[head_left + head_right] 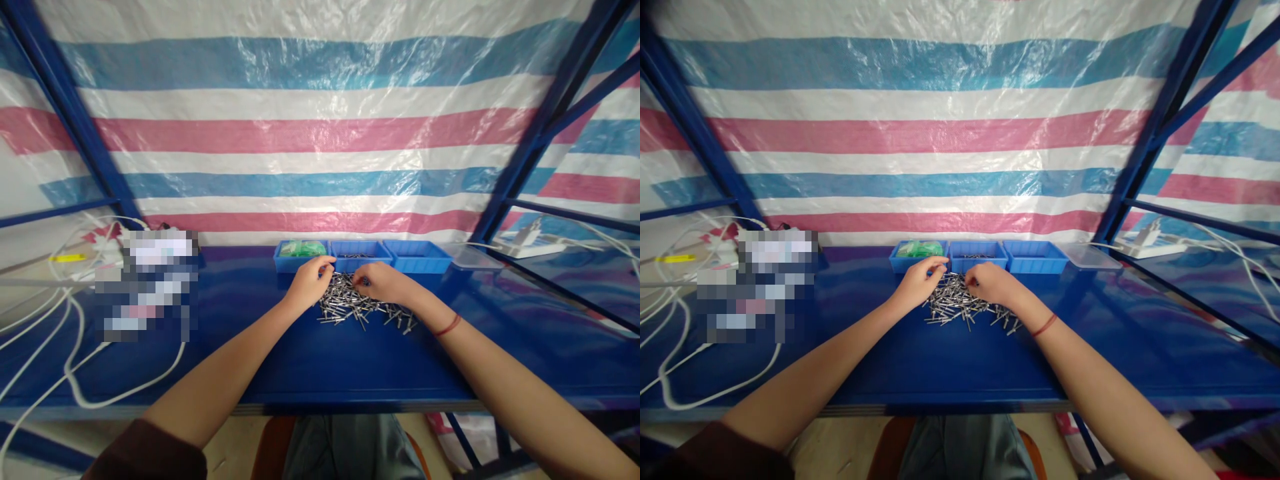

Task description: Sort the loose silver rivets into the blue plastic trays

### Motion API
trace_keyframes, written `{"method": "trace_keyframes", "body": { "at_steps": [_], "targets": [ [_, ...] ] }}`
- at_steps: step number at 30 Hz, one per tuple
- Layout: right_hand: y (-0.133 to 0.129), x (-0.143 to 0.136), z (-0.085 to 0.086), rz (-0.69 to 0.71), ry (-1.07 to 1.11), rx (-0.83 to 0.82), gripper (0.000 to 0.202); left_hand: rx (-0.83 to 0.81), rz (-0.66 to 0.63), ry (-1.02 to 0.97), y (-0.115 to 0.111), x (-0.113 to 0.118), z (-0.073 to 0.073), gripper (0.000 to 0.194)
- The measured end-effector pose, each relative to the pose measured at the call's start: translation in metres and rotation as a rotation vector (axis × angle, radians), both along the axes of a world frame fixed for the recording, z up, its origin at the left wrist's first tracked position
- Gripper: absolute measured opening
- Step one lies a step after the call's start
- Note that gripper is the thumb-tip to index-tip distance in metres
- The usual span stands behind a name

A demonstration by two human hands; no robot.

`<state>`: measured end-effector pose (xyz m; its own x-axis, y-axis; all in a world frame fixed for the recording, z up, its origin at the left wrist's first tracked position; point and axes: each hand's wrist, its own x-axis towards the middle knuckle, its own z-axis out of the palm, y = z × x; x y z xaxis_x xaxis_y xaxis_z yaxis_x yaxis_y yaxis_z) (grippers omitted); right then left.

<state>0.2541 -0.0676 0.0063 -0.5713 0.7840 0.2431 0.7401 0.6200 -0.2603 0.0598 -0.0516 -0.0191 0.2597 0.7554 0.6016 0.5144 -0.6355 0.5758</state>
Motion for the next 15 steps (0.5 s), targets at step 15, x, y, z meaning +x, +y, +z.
{"method": "trace_keyframes", "body": {
  "at_steps": [15],
  "targets": [
    [-0.009,-0.014,0.008,-0.044,0.831,-0.120,0.027,-0.113,-0.198,-0.250,-0.012,0.010,0.012,0.013]
  ]
}}
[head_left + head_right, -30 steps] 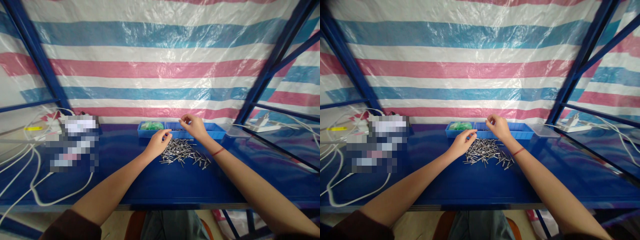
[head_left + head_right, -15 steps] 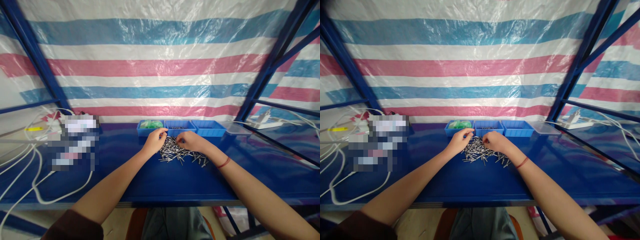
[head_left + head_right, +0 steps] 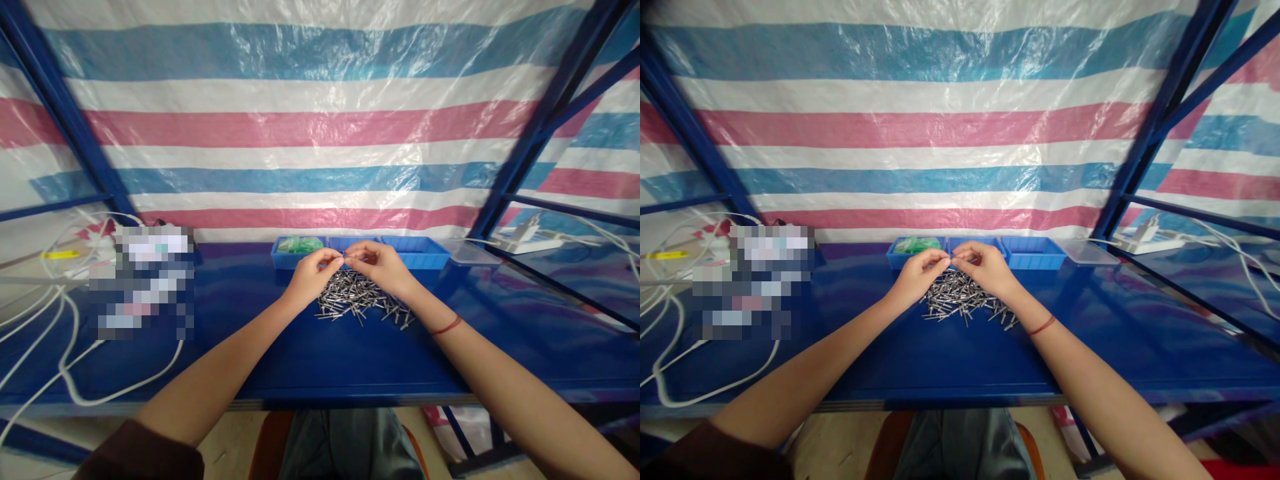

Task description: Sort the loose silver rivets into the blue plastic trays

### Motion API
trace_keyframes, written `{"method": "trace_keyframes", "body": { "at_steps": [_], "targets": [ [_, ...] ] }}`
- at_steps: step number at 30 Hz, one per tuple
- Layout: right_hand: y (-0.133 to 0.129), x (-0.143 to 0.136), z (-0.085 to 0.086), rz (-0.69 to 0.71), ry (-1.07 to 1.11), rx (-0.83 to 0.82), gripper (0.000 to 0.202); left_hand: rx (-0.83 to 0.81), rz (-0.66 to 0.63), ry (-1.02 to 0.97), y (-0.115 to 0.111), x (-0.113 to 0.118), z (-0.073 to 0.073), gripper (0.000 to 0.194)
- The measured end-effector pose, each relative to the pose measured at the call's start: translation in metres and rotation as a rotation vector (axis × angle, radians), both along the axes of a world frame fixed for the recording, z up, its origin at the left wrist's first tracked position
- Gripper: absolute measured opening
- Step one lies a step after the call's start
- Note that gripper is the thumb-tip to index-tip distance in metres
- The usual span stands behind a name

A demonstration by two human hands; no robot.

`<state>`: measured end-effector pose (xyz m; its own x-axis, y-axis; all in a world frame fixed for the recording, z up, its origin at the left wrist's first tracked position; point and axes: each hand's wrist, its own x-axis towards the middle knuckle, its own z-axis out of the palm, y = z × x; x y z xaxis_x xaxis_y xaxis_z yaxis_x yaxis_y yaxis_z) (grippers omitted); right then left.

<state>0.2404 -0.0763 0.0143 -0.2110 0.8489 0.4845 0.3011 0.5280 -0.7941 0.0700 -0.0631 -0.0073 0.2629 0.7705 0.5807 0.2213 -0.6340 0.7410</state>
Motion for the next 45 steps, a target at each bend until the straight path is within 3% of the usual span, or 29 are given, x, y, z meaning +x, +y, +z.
{"method": "trace_keyframes", "body": {
  "at_steps": [7,18,22,28,32,35,38,42,45],
  "targets": [
    [-0.003,-0.003,0.000,0.098,-0.058,-0.170,0.028,0.131,0.076,0.030,-0.006,-0.002,0.004,0.011],
    [-0.002,-0.003,0.000,0.103,0.101,-0.124,0.023,0.150,0.125,0.007,-0.005,-0.004,0.005,0.015],
    [-0.008,-0.003,0.003,0.031,-0.010,0.019,0.021,0.087,0.094,0.010,-0.003,-0.004,0.004,0.017],
    [-0.010,-0.001,0.013,-0.191,-0.398,0.453,0.023,-0.046,0.038,0.187,-0.002,0.000,-0.002,0.027],
    [0.017,0.008,0.006,-0.417,-0.438,0.548,0.023,0.095,0.105,0.399,-0.003,-0.002,-0.007,0.036],
    [0.040,0.019,-0.005,-0.540,-0.624,0.510,0.026,0.158,0.164,0.618,-0.010,-0.005,-0.008,0.047],
    [0.043,0.027,-0.005,-0.529,-0.747,0.485,0.034,0.083,0.207,0.768,-0.019,-0.009,-0.005,0.068],
    [0.005,0.039,0.006,-0.379,-0.675,0.362,0.050,-0.065,0.143,0.874,-0.026,-0.013,0.000,0.086],
    [-0.033,0.056,-0.002,-0.207,-0.803,0.112,0.075,-0.179,0.036,0.925,-0.027,-0.015,0.000,0.097]
  ]
}}
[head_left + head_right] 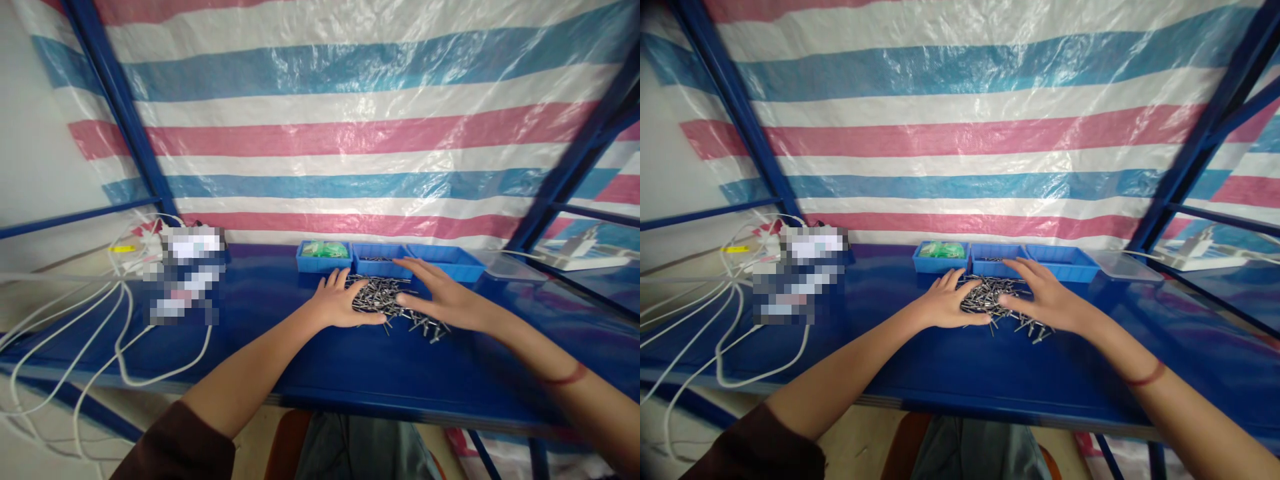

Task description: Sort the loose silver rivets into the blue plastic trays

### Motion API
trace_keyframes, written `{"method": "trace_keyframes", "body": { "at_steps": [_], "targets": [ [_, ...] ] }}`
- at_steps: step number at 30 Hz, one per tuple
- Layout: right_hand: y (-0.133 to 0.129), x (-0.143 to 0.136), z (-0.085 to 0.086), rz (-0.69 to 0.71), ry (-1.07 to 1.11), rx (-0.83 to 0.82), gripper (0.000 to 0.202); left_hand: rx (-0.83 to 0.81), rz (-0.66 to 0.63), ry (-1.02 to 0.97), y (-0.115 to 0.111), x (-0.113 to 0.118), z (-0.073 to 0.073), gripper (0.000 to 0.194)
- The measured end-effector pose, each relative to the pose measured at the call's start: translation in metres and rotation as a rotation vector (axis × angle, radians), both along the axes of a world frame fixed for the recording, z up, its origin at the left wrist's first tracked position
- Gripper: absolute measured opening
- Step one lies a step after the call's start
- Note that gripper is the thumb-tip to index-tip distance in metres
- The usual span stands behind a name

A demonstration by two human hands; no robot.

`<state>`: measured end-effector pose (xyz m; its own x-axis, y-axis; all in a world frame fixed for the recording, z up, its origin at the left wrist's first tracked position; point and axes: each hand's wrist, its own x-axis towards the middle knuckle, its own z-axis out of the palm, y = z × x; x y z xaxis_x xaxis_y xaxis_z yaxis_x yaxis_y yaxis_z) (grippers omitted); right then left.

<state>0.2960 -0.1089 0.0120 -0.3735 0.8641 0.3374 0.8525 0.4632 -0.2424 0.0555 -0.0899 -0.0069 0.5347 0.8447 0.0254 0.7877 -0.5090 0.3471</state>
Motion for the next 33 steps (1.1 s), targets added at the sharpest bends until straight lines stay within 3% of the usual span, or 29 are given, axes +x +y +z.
{"method": "trace_keyframes", "body": {
  "at_steps": [2,4,7,11,16,21,25,29,33],
  "targets": [
    [-0.018,0.012,-0.015,-0.024,-0.109,-0.208,0.094,-0.049,-0.040,0.000,0.000,0.001,-0.002,0.100],
    [-0.027,0.020,-0.030,-0.052,-0.167,-0.298,0.099,-0.051,-0.075,-0.019,0.001,0.003,-0.005,0.101],
    [-0.026,0.020,-0.042,-0.036,-0.165,-0.307,0.100,0.005,-0.127,-0.055,0.000,0.007,-0.012,0.099],
    [-0.012,0.008,-0.043,0.048,-0.086,-0.225,0.100,0.164,-0.174,-0.112,-0.001,0.013,-0.018,0.081],
    [0.000,-0.006,-0.044,0.266,0.013,-0.036,0.056,0.252,-0.194,-0.158,-0.002,0.015,-0.019,0.043],
    [-0.002,-0.012,-0.041,0.341,0.070,0.083,0.020,0.248,-0.212,-0.221,0.000,0.013,-0.020,0.029],
    [-0.005,-0.012,-0.039,0.304,0.108,0.097,0.015,0.226,-0.225,-0.266,0.003,0.013,-0.021,0.022],
    [-0.002,-0.009,-0.041,0.179,0.199,0.092,0.013,0.215,-0.182,-0.295,0.004,0.014,-0.020,0.015],
    [0.007,-0.007,-0.044,-0.003,0.367,0.023,0.011,0.203,-0.110,-0.337,0.005,0.016,-0.021,0.031]
  ]
}}
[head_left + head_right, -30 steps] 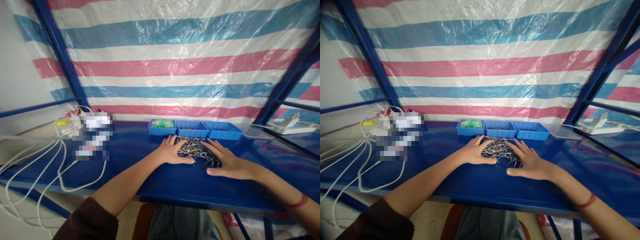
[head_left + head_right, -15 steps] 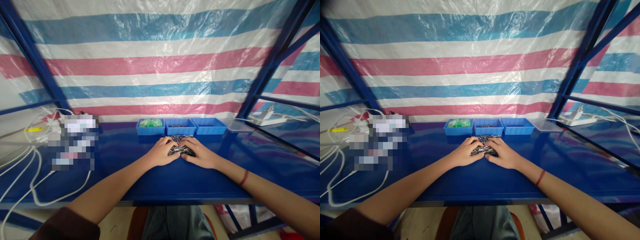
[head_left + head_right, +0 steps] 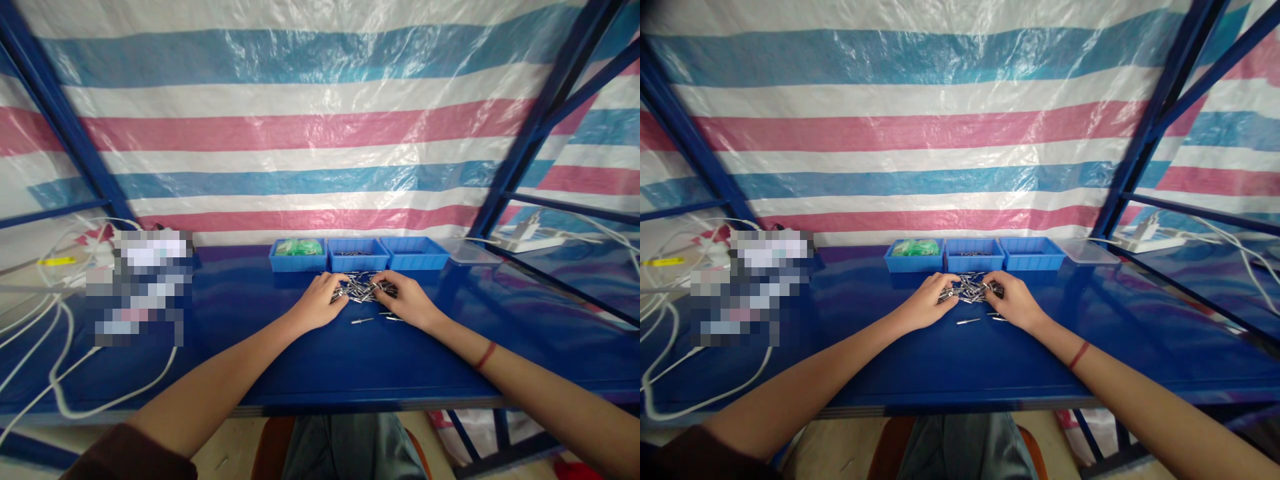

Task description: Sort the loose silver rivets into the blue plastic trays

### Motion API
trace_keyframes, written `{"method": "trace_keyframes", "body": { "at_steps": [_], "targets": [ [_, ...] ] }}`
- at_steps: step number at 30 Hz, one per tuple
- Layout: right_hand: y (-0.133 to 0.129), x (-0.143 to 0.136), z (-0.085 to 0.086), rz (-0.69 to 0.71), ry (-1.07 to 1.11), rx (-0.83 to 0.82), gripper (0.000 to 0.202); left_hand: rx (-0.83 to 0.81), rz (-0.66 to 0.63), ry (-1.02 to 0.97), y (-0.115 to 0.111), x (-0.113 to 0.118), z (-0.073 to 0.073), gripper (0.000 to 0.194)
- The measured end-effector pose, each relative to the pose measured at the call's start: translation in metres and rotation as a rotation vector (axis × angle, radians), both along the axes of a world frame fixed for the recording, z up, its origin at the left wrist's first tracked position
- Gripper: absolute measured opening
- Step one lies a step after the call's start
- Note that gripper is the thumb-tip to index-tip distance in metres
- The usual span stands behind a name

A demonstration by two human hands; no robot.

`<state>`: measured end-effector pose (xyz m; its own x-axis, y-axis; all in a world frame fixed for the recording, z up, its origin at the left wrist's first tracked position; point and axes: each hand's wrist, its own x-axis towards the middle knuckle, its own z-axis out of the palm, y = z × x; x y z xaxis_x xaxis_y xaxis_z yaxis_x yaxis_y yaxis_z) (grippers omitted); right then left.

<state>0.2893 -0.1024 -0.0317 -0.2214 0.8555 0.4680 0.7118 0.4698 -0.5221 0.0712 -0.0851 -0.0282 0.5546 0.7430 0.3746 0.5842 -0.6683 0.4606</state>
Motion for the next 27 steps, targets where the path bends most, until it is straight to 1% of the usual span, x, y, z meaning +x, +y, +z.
{"method": "trace_keyframes", "body": {
  "at_steps": [1,3,5,8,10,12,15,17,19,21,22,23,24,25,27],
  "targets": [
    [0.003,0.001,0.000,-0.019,0.038,-0.027,0.012,-0.013,0.009,-0.021,0.001,0.000,-0.001,0.038],
    [0.008,0.001,0.002,-0.003,0.076,-0.069,0.016,-0.039,0.016,-0.072,0.004,0.000,-0.003,0.051],
    [0.012,-0.001,0.008,0.062,0.056,-0.091,0.020,-0.061,0.010,-0.126,0.008,0.000,-0.005,0.061],
    [0.020,-0.005,0.021,0.149,-0.030,-0.108,0.023,-0.094,0.002,-0.173,0.011,-0.001,-0.006,0.067],
    [0.024,-0.008,0.030,0.182,-0.074,-0.111,0.023,-0.103,0.001,-0.177,0.012,-0.001,-0.004,0.065],
    [0.026,-0.008,0.037,0.207,-0.098,-0.118,0.022,-0.082,-0.022,-0.149,0.010,0.000,-0.003,0.057],
    [0.019,-0.001,0.044,0.214,-0.134,-0.065,0.022,-0.015,-0.057,-0.082,0.008,-0.001,0.000,0.047],
    [0.010,0.005,0.046,0.219,-0.180,-0.025,0.018,0.032,-0.056,-0.057,0.005,-0.001,0.003,0.044],
    [0.000,0.010,0.045,0.272,-0.248,-0.048,0.015,0.110,-0.051,-0.059,0.001,0.000,0.007,0.041],
    [-0.007,0.010,0.043,0.323,-0.313,-0.083,0.014,0.221,-0.077,-0.063,-0.009,0.004,0.014,0.035],
    [-0.009,0.008,0.041,0.331,-0.345,-0.089,0.014,0.276,-0.117,-0.053,-0.016,0.007,0.017,0.033],
    [-0.009,0.007,0.040,0.325,-0.375,-0.086,0.014,0.315,-0.186,-0.029,-0.024,0.012,0.019,0.030],
    [-0.010,0.005,0.039,0.307,-0.401,-0.076,0.015,0.337,-0.283,0.008,-0.033,0.018,0.020,0.028],
    [-0.009,0.003,0.038,0.286,-0.422,-0.064,0.015,0.349,-0.390,0.049,-0.041,0.024,0.019,0.028],
    [-0.008,0.000,0.036,0.263,-0.450,-0.035,0.016,0.377,-0.534,0.095,-0.055,0.036,0.015,0.030]
  ]
}}
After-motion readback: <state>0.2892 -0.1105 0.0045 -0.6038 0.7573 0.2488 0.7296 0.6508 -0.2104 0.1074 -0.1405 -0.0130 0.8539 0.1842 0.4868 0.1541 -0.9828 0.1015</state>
